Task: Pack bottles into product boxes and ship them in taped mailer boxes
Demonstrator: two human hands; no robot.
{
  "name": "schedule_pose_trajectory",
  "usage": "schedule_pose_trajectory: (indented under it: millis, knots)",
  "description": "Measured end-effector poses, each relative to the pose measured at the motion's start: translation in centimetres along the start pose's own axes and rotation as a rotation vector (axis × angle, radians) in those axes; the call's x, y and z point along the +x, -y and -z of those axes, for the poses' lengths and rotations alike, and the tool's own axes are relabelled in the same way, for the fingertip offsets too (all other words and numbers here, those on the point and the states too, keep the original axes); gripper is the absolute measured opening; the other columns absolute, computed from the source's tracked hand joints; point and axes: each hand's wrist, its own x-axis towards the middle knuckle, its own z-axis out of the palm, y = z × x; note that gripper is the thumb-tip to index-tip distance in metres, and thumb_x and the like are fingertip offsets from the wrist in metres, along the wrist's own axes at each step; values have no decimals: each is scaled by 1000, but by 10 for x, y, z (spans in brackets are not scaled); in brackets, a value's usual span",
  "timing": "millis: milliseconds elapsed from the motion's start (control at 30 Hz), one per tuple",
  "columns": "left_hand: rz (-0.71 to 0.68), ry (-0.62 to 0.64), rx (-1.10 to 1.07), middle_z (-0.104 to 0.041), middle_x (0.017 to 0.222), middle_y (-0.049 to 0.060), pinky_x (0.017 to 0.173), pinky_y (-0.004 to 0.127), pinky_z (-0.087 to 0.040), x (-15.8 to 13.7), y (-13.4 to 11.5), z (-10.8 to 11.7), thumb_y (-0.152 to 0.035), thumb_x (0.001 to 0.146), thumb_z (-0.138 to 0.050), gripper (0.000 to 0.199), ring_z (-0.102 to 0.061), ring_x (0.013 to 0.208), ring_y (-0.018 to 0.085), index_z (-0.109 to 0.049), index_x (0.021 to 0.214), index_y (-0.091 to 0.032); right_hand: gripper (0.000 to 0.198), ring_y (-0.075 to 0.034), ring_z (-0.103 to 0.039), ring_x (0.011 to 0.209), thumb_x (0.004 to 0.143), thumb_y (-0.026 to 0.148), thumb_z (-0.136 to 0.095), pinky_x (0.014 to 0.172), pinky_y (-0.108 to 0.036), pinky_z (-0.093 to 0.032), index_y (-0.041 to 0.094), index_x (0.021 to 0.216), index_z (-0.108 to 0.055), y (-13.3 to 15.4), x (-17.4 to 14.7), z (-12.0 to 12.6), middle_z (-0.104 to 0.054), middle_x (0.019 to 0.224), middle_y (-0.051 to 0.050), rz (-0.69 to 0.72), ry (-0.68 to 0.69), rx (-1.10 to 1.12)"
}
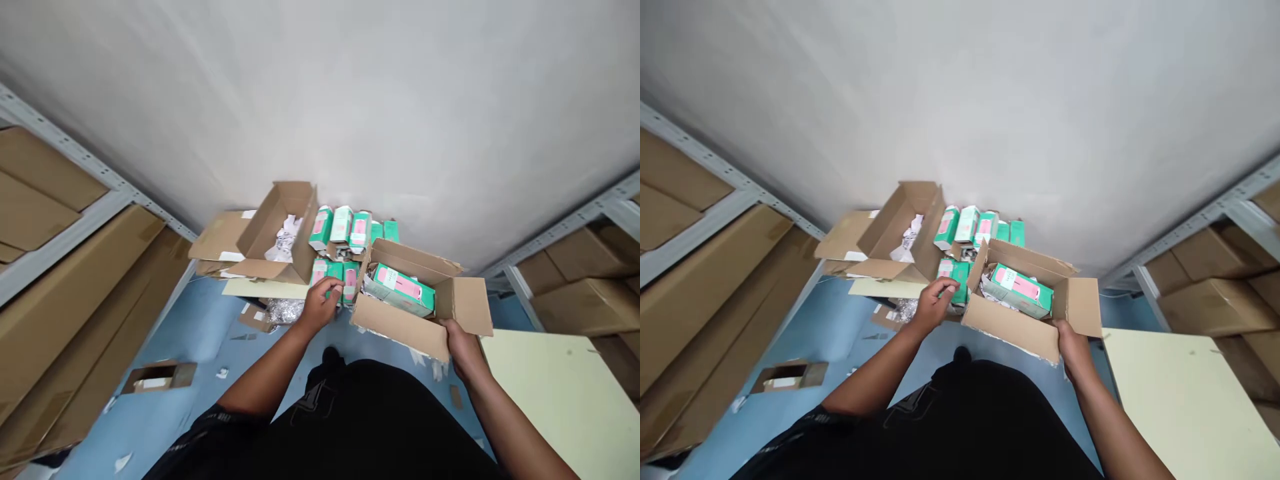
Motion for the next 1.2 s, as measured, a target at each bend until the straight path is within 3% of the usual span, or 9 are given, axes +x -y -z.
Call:
schedule_pose_trajectory:
  millis: [100,167,233,300,400,533,667,900,1200]
  knots:
    - [-33,-157,145,-75,101,7,97,38,-53,40,17,95,-38,97,-57,24,-68,101,25,-75,97,-23,60,-37,-67,119,68,48,-68,95,-41,-55,13,116,-74,32,-13,-64,-75,126,-14,-114,24,-55]
    - [5,-162,299,-75,110,7,99,38,-53,81,38,149,-33,97,-54,25,-69,106,25,-75,107,-22,58,-37,-67,118,68,50,-67,94,-42,-55,14,113,-75,50,-23,-98,-75,124,-14,-126,68,-90]
    - [92,22,523,-74,122,10,103,38,-51,129,66,186,-27,95,-55,31,-68,114,27,-72,120,-21,56,-37,-67,117,68,50,-65,93,-41,-55,15,110,-75,63,-34,-124,-76,121,-14,-98,88,-110]
    - [265,358,812,-68,138,16,107,41,-49,175,100,205,-26,90,-62,44,-64,126,32,-66,133,-19,55,-37,-67,117,67,49,-65,93,-40,-54,16,109,-76,73,-43,-143,-76,119,-14,-66,77,-117]
    - [414,559,888,-69,133,24,100,48,-54,219,153,204,-29,65,-87,67,-68,117,41,-69,129,-16,55,-37,-67,117,66,48,-65,93,-39,-54,15,109,-76,79,-52,-162,-76,118,-15,-55,57,-143]
    - [501,704,924,-67,137,25,97,50,-56,224,207,185,-37,43,-99,102,-68,118,44,-63,138,-20,58,-37,-69,115,68,51,-66,90,-39,-55,11,109,-77,76,-55,-172,-78,112,-16,-168,70,-245]
    - [458,755,960,-49,156,27,103,50,-52,219,232,175,-40,55,-96,112,-61,130,44,-47,154,-24,66,-37,-68,119,71,56,-65,89,-38,-56,10,117,-75,65,-52,-175,-76,120,-19,-231,78,-283]
    - [421,694,1003,-70,130,23,102,42,-51,236,231,169,-27,76,-78,49,-68,120,35,-72,123,-16,68,-37,-66,125,74,55,-62,96,-40,-55,11,125,-71,55,-48,-177,-70,136,-18,-181,42,-267]
    - [247,274,968,-69,126,20,98,38,-53,226,170,223,-21,89,-59,34,-68,115,32,-72,119,-13,64,-38,-71,114,72,53,-65,85,-40,-58,9,117,-75,62,-38,-179,-78,115,-19,-199,58,-261]
